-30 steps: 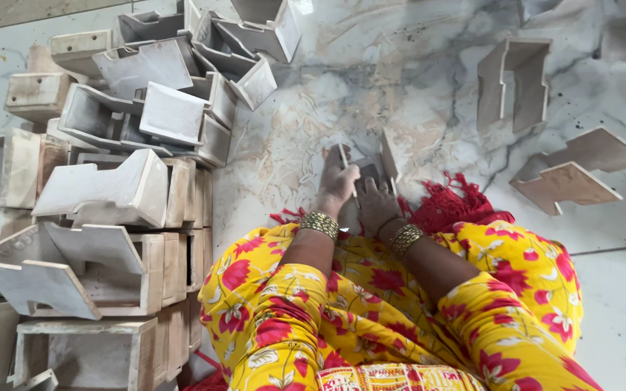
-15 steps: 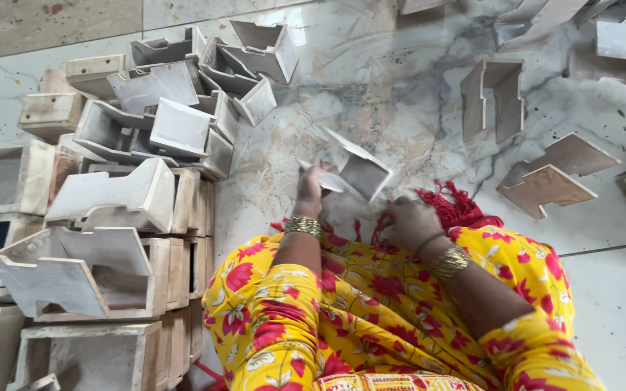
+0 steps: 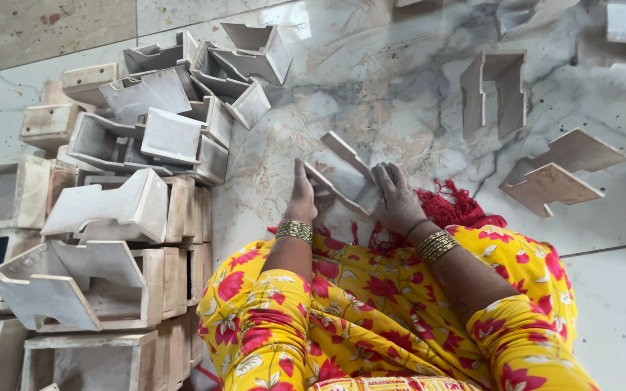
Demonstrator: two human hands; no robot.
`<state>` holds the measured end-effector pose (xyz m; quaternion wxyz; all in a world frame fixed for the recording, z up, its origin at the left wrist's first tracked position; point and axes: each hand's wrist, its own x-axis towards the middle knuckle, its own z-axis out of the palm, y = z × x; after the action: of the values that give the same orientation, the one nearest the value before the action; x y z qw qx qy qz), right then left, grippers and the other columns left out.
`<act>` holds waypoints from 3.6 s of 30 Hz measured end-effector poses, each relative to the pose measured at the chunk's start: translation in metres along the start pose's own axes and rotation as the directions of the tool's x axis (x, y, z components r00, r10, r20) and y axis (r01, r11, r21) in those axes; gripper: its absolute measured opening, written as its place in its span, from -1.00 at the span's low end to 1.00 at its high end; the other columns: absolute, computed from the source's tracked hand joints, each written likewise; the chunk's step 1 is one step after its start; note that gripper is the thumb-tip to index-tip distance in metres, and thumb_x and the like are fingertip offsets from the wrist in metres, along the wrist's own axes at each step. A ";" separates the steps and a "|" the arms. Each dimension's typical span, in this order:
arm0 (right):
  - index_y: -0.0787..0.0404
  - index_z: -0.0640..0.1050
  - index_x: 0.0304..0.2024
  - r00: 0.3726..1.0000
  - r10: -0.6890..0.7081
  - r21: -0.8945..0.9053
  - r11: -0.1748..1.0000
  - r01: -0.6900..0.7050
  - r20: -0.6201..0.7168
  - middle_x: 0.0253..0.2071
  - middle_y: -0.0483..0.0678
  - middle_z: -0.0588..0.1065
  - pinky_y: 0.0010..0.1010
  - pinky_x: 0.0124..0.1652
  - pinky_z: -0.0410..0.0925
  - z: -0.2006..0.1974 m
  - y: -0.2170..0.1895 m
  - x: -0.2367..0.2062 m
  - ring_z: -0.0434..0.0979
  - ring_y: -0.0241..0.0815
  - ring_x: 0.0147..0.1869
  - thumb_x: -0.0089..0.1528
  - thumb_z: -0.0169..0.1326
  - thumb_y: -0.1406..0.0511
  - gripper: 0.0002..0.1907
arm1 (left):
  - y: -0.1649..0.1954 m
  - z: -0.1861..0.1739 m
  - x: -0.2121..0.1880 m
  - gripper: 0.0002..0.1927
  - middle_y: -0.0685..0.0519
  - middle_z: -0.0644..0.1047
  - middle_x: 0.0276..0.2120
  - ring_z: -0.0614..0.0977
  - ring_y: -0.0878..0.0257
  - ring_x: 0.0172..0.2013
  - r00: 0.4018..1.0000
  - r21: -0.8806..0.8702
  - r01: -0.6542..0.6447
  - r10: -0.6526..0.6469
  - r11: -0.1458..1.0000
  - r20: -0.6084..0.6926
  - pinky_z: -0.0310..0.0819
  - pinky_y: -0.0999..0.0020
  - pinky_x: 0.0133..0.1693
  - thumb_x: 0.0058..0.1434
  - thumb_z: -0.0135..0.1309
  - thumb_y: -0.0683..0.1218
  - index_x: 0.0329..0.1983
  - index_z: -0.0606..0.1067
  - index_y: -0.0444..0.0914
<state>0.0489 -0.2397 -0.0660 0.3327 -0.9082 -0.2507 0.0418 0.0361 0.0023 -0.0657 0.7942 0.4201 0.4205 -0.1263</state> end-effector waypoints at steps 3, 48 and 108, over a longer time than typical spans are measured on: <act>0.19 0.13 0.46 0.999 -0.005 -0.033 0.999 0.007 0.050 0.46 0.29 0.02 0.06 0.36 0.17 -0.001 -0.003 0.000 0.08 0.38 0.52 -0.01 0.08 0.42 -0.05 | -0.020 0.006 0.013 -0.02 -0.12 0.57 -0.01 0.58 0.07 -0.08 0.981 0.242 -0.179 0.153 0.954 0.122 0.49 -0.06 0.02 0.29 -0.46 0.56 0.38 0.36 -0.25; -0.25 0.27 0.40 0.970 0.184 -0.432 0.896 -0.100 0.157 0.53 0.03 -0.02 0.12 0.25 0.25 -0.020 -0.071 -0.020 0.19 0.20 0.39 0.17 0.13 0.18 -0.27 | -0.040 0.034 0.012 0.10 -0.44 0.18 0.38 0.28 -0.23 0.37 0.950 0.814 -0.146 0.310 0.563 -0.044 0.12 0.17 0.37 0.19 0.08 0.13 0.53 -0.28 -0.41; -0.25 0.43 0.35 0.994 0.107 -0.485 0.868 -0.108 -0.031 0.43 -0.07 0.22 0.06 0.06 0.38 -0.023 -0.059 -0.029 0.38 0.18 0.20 0.09 0.06 0.38 -0.24 | -0.032 0.036 0.000 0.15 -0.40 0.17 0.42 0.31 -0.16 0.39 0.953 0.821 -0.117 0.297 0.559 -0.067 0.07 0.28 0.40 0.14 -0.02 0.10 0.54 -0.42 -0.39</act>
<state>0.0041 -0.2284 -0.0143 0.0919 -0.9751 -0.2017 -0.0054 0.0387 -0.0454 -0.0726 0.4791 0.7916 0.3408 -0.1666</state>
